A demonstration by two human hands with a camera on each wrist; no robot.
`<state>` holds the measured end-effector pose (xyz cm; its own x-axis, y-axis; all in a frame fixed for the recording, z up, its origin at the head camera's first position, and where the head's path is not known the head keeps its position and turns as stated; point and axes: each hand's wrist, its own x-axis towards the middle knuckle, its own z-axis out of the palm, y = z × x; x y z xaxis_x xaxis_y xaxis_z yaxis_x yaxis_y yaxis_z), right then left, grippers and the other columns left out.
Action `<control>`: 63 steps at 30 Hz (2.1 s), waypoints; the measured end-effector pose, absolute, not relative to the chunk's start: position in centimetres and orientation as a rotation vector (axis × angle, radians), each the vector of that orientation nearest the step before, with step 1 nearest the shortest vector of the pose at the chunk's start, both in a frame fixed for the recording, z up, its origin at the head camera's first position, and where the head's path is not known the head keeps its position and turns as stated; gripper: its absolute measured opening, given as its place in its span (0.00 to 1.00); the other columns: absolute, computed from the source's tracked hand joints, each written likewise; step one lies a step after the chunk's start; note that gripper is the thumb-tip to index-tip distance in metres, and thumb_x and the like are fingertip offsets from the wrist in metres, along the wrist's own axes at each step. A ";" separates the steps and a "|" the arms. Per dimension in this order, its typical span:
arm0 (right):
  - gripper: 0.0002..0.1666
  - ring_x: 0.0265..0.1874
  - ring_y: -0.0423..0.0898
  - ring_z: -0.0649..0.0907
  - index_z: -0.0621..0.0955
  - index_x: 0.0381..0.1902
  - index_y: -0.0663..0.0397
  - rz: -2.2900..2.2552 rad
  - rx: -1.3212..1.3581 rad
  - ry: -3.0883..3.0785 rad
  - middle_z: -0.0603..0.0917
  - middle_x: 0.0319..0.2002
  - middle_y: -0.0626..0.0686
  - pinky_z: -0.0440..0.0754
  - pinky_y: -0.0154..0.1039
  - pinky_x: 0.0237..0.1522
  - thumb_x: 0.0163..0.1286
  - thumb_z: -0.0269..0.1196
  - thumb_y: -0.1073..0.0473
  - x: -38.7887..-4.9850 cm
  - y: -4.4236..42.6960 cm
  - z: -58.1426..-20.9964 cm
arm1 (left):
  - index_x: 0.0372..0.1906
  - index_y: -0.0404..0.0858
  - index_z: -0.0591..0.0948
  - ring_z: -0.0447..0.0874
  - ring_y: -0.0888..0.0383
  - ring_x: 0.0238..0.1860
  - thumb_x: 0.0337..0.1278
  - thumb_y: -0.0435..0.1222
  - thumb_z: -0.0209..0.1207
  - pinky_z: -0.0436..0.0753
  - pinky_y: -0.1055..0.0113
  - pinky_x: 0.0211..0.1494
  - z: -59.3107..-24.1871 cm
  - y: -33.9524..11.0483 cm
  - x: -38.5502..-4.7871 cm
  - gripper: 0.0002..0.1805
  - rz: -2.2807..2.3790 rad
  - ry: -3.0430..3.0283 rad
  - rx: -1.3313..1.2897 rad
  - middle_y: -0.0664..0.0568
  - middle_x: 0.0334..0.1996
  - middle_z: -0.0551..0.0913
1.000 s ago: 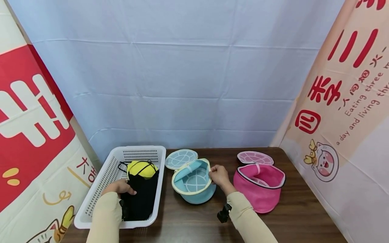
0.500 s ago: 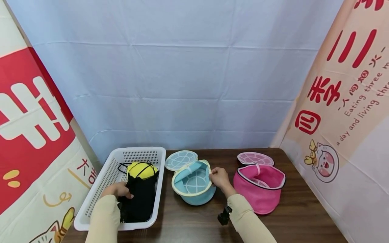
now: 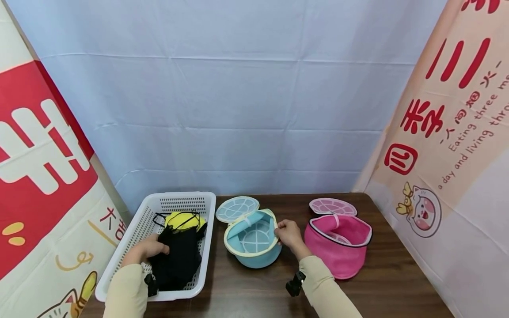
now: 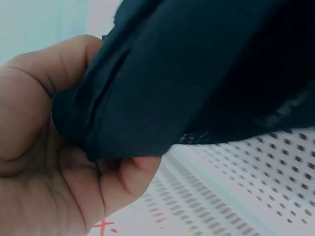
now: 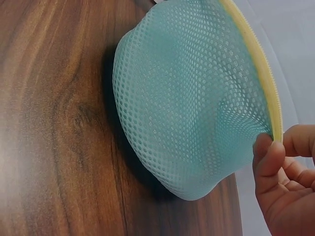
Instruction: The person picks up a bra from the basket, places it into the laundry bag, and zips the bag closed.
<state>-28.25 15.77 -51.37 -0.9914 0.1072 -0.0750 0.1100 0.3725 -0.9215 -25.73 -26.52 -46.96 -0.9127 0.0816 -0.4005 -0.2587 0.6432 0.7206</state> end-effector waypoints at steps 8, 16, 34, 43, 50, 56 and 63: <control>0.06 0.11 0.45 0.76 0.77 0.32 0.68 -1.759 0.201 2.591 0.76 0.19 0.54 0.79 0.44 0.20 0.56 0.57 0.71 -27.8 15.8 -51.8 | 0.47 0.24 0.71 0.72 0.49 0.30 0.48 0.31 0.58 0.74 0.56 0.28 -45.7 -25.7 -24.8 0.21 1.118 2.627 -0.038 0.40 0.37 0.74; 0.07 0.11 0.43 0.74 0.77 0.34 0.70 -1.794 0.176 2.541 0.76 0.20 0.55 0.78 0.40 0.18 0.56 0.56 0.71 -27.6 15.5 -52.1 | 0.56 0.17 0.66 0.69 0.30 0.50 0.52 0.31 0.57 0.71 0.43 0.48 -44.2 -24.5 -24.1 0.29 0.986 2.857 0.099 0.23 0.51 0.69; 0.08 0.13 0.43 0.74 0.76 0.37 0.71 -1.815 0.164 2.531 0.77 0.21 0.55 0.77 0.37 0.17 0.60 0.57 0.71 -27.8 15.7 -51.6 | 0.63 0.18 0.58 0.58 0.28 0.59 0.59 0.35 0.54 0.63 0.40 0.57 -41.9 -22.1 -23.5 0.34 1.055 3.069 0.004 0.22 0.59 0.60; 0.07 0.12 0.42 0.74 0.77 0.36 0.70 -1.823 0.164 2.535 0.77 0.19 0.54 0.76 0.37 0.17 0.58 0.57 0.71 -27.9 15.5 -51.6 | 0.46 0.30 0.70 0.73 0.36 0.45 0.59 0.34 0.55 0.71 0.45 0.43 -40.7 -21.0 -23.3 0.14 1.259 3.151 -0.025 0.32 0.42 0.75; 0.08 0.12 0.43 0.74 0.76 0.36 0.71 -1.834 0.146 2.516 0.76 0.19 0.55 0.77 0.39 0.17 0.59 0.57 0.71 -27.9 15.8 -51.8 | 0.42 0.33 0.73 0.74 0.38 0.41 0.58 0.35 0.58 0.71 0.47 0.39 -40.7 -19.9 -23.1 0.11 1.373 3.200 -0.094 0.36 0.39 0.77; 0.10 0.12 0.43 0.74 0.77 0.36 0.72 -1.818 0.146 2.519 0.76 0.20 0.55 0.77 0.37 0.17 0.56 0.55 0.72 -27.9 16.0 -51.6 | 0.38 0.34 0.73 0.73 0.44 0.35 0.56 0.34 0.59 0.69 0.53 0.35 -41.1 -19.0 -22.9 0.09 1.539 3.220 -0.144 0.40 0.33 0.76; 0.12 0.13 0.42 0.75 0.76 0.39 0.73 -1.826 0.150 2.502 0.76 0.21 0.55 0.77 0.35 0.17 0.56 0.55 0.71 -27.8 15.7 -51.0 | 0.41 0.36 0.74 0.74 0.44 0.35 0.56 0.36 0.60 0.70 0.54 0.35 -41.3 -18.1 -22.8 0.11 1.608 3.223 -0.203 0.39 0.36 0.79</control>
<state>-27.79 15.68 -51.00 -0.9945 0.0541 -0.0900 0.1022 0.3023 -0.9477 -22.80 -18.15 -41.29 -0.8874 -0.2956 0.3537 0.1048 0.6177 0.7794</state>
